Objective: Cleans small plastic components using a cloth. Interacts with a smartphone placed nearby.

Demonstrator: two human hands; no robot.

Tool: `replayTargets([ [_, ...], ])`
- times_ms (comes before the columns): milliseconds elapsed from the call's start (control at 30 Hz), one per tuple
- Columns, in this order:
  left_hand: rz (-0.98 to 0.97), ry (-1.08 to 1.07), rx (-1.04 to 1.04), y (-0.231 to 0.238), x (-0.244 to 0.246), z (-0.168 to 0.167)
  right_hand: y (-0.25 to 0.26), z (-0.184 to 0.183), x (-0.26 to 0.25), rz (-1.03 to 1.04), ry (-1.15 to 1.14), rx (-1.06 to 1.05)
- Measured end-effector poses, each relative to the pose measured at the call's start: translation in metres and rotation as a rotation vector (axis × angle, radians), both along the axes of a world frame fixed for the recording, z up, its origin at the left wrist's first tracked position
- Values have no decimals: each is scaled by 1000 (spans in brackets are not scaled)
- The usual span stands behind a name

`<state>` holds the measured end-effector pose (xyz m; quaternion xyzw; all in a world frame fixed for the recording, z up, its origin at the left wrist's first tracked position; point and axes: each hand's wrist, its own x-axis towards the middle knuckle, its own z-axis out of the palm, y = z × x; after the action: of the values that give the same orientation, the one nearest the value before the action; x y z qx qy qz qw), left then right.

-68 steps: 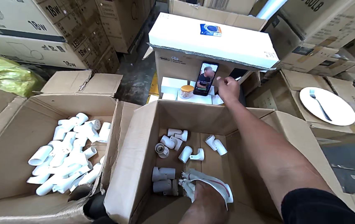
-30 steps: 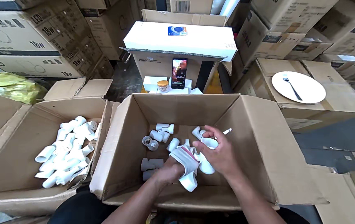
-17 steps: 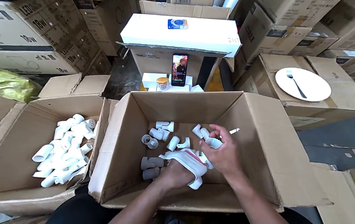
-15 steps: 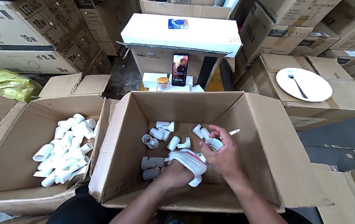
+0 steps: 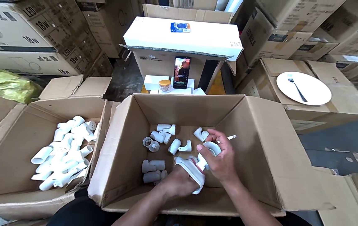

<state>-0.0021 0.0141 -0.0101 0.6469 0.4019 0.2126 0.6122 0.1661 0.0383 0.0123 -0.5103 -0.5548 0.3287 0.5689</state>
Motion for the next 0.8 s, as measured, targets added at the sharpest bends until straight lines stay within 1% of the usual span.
replayTargets([
  [100,-55,2,27,2,-3,-3,2,-2,2,7,19,-4],
  [167,-66,-68,17,3,-3,1,3,0,5,-11,18,-1],
  [233,-69,-204,-51,3,-5,11,5,5,10,-16,57,9],
  [300,-102,-312,-159,4,-9,20,8,11,14,9,145,18],
  [367,-153,-362,-295,2,-13,23,10,12,16,32,244,17],
  [433,-201,-366,-353,1,-13,22,10,10,13,8,221,5],
  [467,-200,-322,-321,2,-10,21,10,8,12,-20,154,5],
  [533,-122,-139,-188,1,-1,22,12,3,11,-86,-2,9],
  [567,-52,-22,-112,0,4,19,14,1,10,-115,-62,2],
  [633,85,280,96,-1,15,11,16,-2,7,-145,-199,37],
  [667,144,402,190,-2,17,9,17,-3,4,-145,-256,84],
  [700,185,472,253,-2,18,8,18,-2,1,-139,-282,131],
  [733,192,484,267,-2,16,10,19,0,-1,-126,-280,157],
  [767,161,434,229,0,13,12,20,2,-2,-108,-250,153],
  [800,108,312,153,2,9,11,19,4,-1,-93,-200,117],
])
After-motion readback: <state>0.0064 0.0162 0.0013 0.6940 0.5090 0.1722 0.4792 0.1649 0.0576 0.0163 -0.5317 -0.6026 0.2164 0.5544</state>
